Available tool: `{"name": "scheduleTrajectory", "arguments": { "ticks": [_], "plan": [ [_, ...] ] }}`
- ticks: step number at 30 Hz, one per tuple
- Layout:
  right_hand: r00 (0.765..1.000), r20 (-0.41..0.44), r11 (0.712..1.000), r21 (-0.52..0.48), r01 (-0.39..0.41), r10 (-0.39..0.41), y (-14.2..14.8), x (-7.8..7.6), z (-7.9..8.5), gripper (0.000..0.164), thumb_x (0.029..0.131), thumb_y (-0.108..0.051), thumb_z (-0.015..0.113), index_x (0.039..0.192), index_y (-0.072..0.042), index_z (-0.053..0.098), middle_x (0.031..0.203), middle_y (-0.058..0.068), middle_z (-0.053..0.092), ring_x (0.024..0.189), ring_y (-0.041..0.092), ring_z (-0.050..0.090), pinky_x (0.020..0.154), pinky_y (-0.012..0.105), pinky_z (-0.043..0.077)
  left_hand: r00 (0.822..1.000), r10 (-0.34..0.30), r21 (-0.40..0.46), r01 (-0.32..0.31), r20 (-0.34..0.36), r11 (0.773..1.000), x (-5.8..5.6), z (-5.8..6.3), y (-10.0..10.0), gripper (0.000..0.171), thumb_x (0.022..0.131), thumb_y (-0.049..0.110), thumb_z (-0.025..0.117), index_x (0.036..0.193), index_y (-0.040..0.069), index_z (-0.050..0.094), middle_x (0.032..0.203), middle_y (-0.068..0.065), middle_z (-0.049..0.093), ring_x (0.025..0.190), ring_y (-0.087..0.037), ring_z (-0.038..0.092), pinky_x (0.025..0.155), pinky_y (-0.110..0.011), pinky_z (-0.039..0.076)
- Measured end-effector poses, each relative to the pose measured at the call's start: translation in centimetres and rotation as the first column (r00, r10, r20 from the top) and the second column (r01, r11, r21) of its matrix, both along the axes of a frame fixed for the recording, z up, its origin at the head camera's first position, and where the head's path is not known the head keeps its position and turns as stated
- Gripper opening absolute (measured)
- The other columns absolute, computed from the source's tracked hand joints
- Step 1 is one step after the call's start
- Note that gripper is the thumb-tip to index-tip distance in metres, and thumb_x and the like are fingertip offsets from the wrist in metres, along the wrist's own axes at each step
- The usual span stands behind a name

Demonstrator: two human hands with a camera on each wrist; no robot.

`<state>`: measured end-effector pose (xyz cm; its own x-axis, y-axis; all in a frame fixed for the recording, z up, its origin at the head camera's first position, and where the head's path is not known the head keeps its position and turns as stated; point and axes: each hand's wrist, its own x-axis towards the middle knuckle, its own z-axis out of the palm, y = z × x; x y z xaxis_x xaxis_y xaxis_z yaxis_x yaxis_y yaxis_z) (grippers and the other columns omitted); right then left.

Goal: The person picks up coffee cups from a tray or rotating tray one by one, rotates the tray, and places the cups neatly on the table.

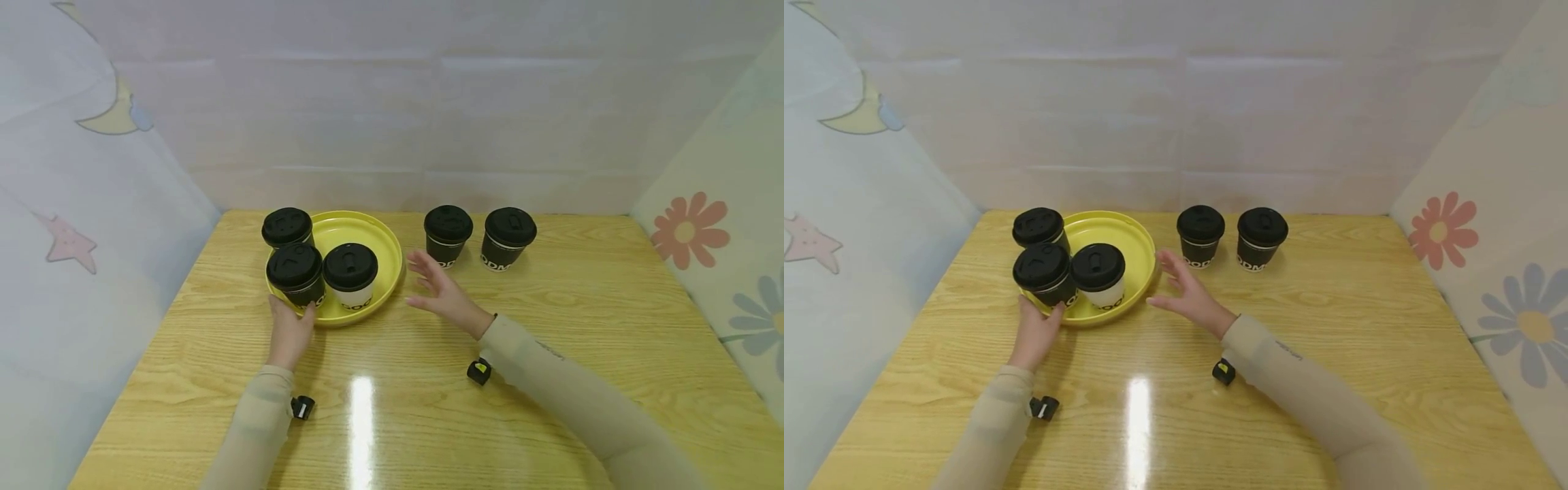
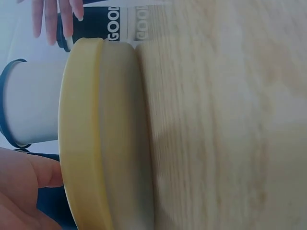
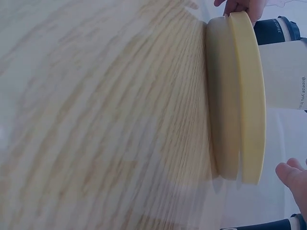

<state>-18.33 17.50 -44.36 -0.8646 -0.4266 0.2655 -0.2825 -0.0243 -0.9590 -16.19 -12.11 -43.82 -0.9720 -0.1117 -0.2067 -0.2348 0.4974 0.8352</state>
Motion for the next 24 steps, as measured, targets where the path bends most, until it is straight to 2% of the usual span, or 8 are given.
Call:
{"name": "scheduleTrajectory", "arguments": {
  "ticks": [9,17,24],
  "plan": [
    [1.000,0.019,0.999,0.038,-0.010,0.009,-1.5,-0.5,0.3,0.088,0.088,-0.002,0.069,0.154,0.003,0.010,0.157,0.022,0.017,0.143,0.038,0.021,0.114,0.055,0.017,1.000,0.001,-0.032,-0.001,0.010,0.999,-0.3,-0.5,-0.2,0.087,0.100,0.019,0.046,0.143,-0.014,-0.022,0.151,-0.037,-0.018,0.143,-0.043,-0.005,0.116,-0.048,0.007],
    [1.000,0.026,0.998,0.057,-0.015,0.014,-2.3,-0.8,0.2,0.093,0.089,-0.011,0.072,0.155,0.000,0.008,0.158,0.020,0.016,0.144,0.035,0.021,0.114,0.053,0.018,1.000,0.004,-0.041,-0.004,-0.001,0.999,-0.3,-0.5,0.0,0.087,0.098,0.017,0.046,0.143,-0.016,-0.021,0.151,-0.038,-0.017,0.143,-0.044,-0.004,0.116,-0.049,0.008],
    [0.999,0.045,0.999,0.043,-0.033,0.031,-3.3,-1.3,-0.1,0.092,0.088,-0.009,0.072,0.154,0.003,0.009,0.159,0.022,0.013,0.144,0.034,0.019,0.116,0.049,0.017,1.000,-0.004,-0.052,0.004,0.008,0.999,-0.3,-0.5,-0.1,0.087,0.099,0.018,0.045,0.143,-0.015,-0.022,0.151,-0.037,-0.018,0.143,-0.045,-0.005,0.116,-0.049,0.008]
  ]
}}
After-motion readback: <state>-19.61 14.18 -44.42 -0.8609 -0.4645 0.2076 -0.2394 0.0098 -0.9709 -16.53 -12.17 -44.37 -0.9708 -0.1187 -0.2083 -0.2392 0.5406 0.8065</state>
